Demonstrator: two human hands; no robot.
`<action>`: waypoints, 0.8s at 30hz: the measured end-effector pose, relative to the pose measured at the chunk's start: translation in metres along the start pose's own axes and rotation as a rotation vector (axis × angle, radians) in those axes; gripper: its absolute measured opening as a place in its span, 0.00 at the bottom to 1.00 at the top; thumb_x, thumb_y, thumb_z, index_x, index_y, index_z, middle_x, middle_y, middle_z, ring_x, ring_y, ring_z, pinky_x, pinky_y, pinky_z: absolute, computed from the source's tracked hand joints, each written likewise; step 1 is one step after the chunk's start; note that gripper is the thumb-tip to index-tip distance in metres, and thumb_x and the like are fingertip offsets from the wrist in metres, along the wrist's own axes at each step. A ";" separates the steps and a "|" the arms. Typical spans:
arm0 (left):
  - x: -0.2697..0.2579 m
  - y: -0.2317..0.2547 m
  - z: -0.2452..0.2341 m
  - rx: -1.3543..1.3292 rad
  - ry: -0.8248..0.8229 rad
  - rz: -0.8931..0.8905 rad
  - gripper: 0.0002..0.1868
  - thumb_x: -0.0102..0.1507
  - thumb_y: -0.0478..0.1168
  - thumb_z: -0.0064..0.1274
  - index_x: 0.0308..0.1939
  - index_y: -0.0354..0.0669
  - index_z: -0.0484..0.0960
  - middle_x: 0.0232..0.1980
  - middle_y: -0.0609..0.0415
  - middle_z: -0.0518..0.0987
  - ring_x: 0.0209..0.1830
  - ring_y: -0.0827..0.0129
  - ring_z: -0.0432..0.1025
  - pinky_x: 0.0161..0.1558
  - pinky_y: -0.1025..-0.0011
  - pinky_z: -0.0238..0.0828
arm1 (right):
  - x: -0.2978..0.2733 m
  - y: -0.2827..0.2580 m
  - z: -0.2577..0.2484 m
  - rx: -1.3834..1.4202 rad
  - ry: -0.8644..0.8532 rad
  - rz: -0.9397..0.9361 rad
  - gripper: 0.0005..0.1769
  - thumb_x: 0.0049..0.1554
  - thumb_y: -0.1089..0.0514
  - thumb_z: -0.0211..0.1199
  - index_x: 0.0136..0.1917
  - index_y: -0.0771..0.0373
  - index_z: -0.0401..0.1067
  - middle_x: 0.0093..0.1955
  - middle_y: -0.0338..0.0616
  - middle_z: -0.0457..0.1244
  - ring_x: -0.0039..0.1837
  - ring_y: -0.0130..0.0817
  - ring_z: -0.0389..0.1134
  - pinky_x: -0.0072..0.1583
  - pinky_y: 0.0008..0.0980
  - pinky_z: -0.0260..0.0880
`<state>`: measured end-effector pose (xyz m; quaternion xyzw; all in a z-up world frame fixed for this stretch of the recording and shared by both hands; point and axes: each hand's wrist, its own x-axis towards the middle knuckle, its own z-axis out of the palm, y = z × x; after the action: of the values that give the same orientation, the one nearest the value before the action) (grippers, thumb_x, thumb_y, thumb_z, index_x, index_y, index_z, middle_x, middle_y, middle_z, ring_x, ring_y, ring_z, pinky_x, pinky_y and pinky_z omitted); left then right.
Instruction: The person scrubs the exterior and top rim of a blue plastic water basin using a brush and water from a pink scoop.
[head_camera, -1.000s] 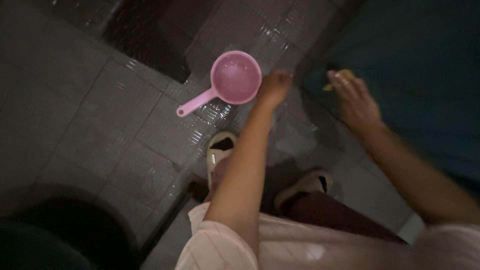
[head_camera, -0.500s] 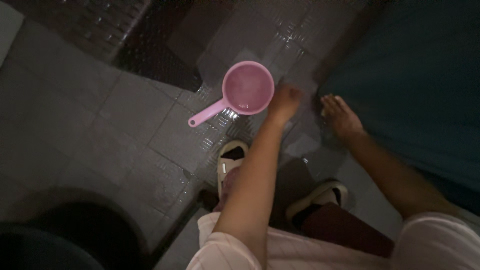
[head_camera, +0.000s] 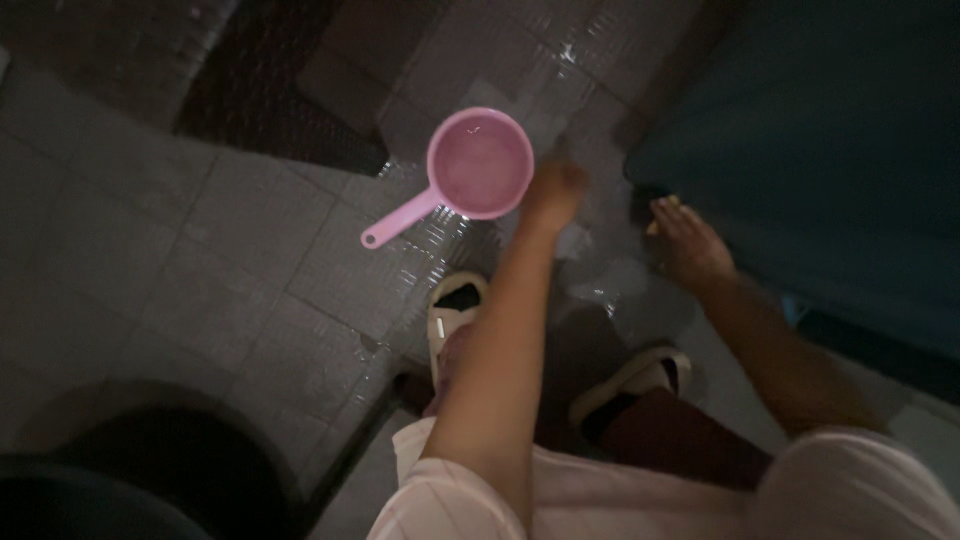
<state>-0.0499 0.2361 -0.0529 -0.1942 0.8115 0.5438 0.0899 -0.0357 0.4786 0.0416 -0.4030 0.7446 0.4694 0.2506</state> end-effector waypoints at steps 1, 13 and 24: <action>-0.004 0.004 0.004 0.043 0.004 0.040 0.19 0.63 0.52 0.49 0.43 0.40 0.86 0.45 0.40 0.85 0.49 0.49 0.80 0.52 0.54 0.75 | -0.020 0.002 0.012 -0.011 0.221 0.120 0.37 0.65 0.47 0.52 0.83 0.56 0.49 0.89 0.40 0.35 0.88 0.36 0.35 0.82 0.41 0.33; -0.021 0.054 0.023 -0.085 0.025 0.083 0.22 0.62 0.52 0.50 0.53 0.42 0.81 0.51 0.39 0.82 0.54 0.44 0.75 0.54 0.52 0.70 | -0.032 0.036 -0.036 0.287 0.337 0.139 0.28 0.62 0.54 0.55 0.74 0.61 0.64 0.90 0.41 0.37 0.87 0.35 0.33 0.80 0.44 0.38; -0.007 0.015 -0.011 -0.020 0.152 0.089 0.16 0.66 0.48 0.45 0.46 0.43 0.83 0.47 0.41 0.84 0.51 0.46 0.77 0.51 0.52 0.73 | 0.054 0.035 -0.108 -0.139 -0.082 -0.043 0.39 0.63 0.36 0.46 0.82 0.53 0.53 0.86 0.53 0.39 0.86 0.52 0.33 0.77 0.59 0.21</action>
<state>-0.0494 0.2321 -0.0332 -0.1997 0.8183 0.5390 0.0020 -0.0940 0.3699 0.0651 -0.4159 0.6903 0.5307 0.2625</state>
